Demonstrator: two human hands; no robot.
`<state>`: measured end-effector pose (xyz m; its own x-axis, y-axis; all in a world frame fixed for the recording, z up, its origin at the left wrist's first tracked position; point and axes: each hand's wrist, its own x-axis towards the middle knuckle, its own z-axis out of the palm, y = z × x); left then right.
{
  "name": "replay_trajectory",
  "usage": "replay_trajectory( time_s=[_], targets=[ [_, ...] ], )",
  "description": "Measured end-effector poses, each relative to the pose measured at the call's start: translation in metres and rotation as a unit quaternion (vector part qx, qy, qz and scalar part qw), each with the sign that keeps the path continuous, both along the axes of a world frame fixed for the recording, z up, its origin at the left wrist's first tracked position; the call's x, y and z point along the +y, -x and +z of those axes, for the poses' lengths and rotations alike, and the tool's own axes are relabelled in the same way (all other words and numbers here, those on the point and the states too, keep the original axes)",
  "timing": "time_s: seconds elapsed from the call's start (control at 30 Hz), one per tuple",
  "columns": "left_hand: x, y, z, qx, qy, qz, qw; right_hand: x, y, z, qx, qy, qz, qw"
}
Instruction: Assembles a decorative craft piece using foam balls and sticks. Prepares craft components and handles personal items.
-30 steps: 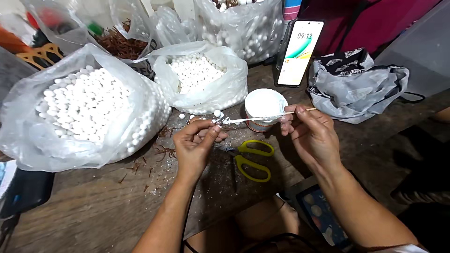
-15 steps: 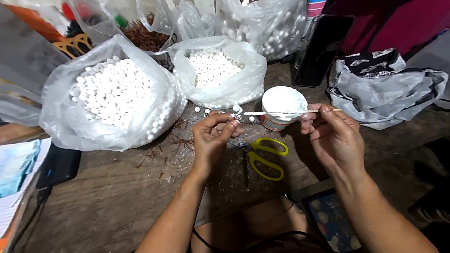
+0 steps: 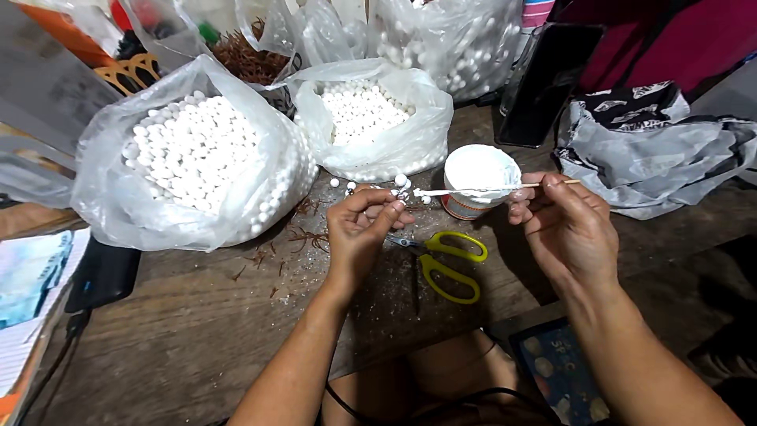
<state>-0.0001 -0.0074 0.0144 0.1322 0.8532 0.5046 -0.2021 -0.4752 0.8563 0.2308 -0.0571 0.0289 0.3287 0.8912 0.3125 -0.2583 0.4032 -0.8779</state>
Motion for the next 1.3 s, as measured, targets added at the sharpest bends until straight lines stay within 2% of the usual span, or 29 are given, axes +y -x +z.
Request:
replay_trajectory(
  time_s=[0.37,0.6,0.77,0.9,1.0,1.1,1.17,1.23,1.3],
  targets=[
    [0.001,0.0,0.0,0.006,0.002,0.001,1.0,0.0,-0.006,0.003,-0.004,0.006,-0.018,1.0],
    [0.006,0.003,-0.002,0.002,-0.029,0.036,0.999,0.008,-0.05,0.008,-0.15,-0.047,-0.136,0.978],
    [0.015,0.013,-0.001,0.029,-0.077,0.103,0.991,0.024,-0.053,0.0,-0.195,-0.019,-0.129,0.972],
    [0.016,0.019,-0.001,0.0,-0.058,0.12,0.991,0.032,-0.053,-0.007,-0.182,0.027,-0.106,0.977],
    [0.014,0.027,-0.001,-0.008,-0.062,0.134,0.989,0.029,-0.06,-0.008,-0.226,0.044,-0.142,0.963],
    [0.015,0.039,-0.003,0.006,-0.064,0.152,0.986,0.019,-0.075,0.006,-0.354,-0.003,-0.214,0.911],
    [0.016,0.045,-0.005,0.019,-0.055,0.167,0.984,0.016,-0.067,0.026,-0.398,-0.088,-0.234,0.883],
    [0.017,0.048,-0.008,0.025,-0.044,0.181,0.982,0.017,-0.041,0.044,-0.411,-0.187,-0.212,0.867],
    [0.019,0.049,-0.01,0.028,-0.044,0.195,0.98,0.018,-0.005,0.057,-0.442,-0.231,-0.15,0.854]
  ],
)
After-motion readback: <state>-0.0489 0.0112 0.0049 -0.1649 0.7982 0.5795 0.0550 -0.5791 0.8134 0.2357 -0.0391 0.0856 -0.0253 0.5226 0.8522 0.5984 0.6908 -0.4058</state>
